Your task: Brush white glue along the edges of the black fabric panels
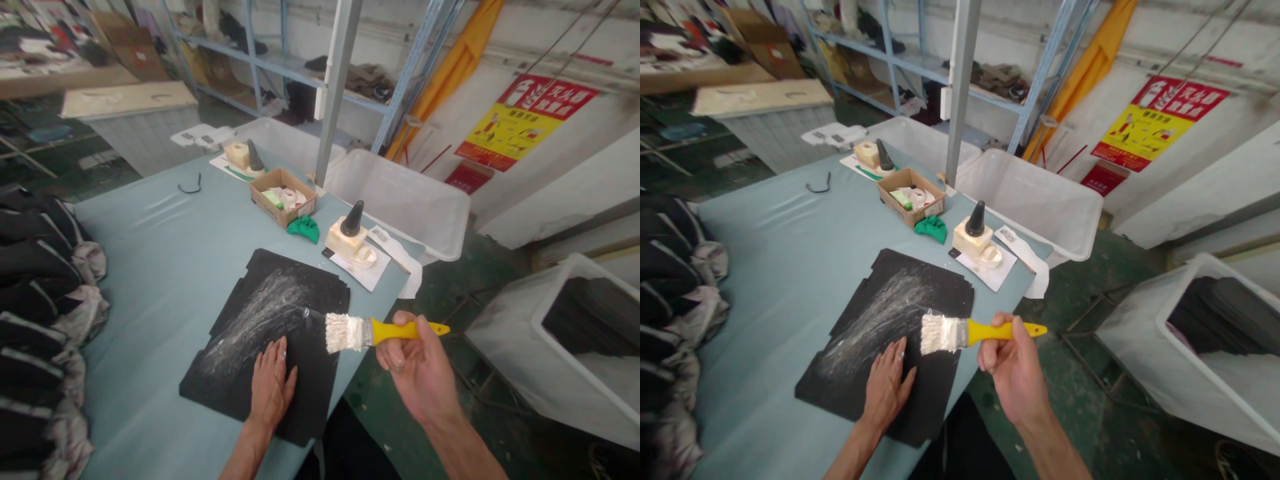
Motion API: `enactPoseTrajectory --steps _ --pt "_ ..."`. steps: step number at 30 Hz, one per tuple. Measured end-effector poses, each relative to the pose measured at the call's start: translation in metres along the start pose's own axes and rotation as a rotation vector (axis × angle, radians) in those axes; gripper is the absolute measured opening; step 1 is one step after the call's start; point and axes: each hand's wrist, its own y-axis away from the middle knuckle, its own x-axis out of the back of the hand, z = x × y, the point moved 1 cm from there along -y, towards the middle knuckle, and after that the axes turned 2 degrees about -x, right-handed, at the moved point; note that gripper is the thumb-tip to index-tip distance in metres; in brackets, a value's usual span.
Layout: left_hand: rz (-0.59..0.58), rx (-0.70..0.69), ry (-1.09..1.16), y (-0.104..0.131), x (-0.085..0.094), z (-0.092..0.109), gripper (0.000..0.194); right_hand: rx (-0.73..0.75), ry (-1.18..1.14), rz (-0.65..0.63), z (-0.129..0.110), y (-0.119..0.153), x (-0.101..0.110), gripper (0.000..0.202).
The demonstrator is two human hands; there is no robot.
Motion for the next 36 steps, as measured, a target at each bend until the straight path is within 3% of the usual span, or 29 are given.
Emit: enactPoseTrajectory --steps 6,11,14,19,23,28,32,36 --pt "-0.023 0.077 -0.004 -0.003 0.004 0.013 0.06 0.091 -0.006 0.015 -0.028 -0.005 0.014 0.046" --pt "-0.063 0.204 0.033 -0.011 0.015 0.022 0.053 -0.114 -0.098 -0.104 -0.063 -0.036 0.033 0.046" --pt "-0.071 0.34 0.06 -0.03 0.029 0.031 0.05 -0.267 -0.194 -0.115 -0.082 -0.067 0.051 0.042" --pt "0.002 0.581 0.109 -0.079 0.062 0.056 0.041 -0.304 -0.27 -0.268 -0.1 -0.117 0.08 0.037" --pt "0.083 0.677 0.204 -0.113 0.094 0.101 0.047 -0.302 -0.278 -0.308 -0.108 -0.132 0.091 0.038" --pt "0.24 0.677 0.312 -0.145 0.15 0.18 0.043 -0.247 -0.194 -0.367 -0.122 -0.122 0.086 0.044" --pt "0.445 0.41 0.467 -0.161 0.199 0.238 0.017 -0.224 -0.105 -0.361 -0.132 -0.102 0.074 0.048" --pt "0.459 0.264 0.576 -0.16 0.224 0.272 0.015 -0.136 -0.023 -0.419 -0.13 -0.085 0.07 0.041"
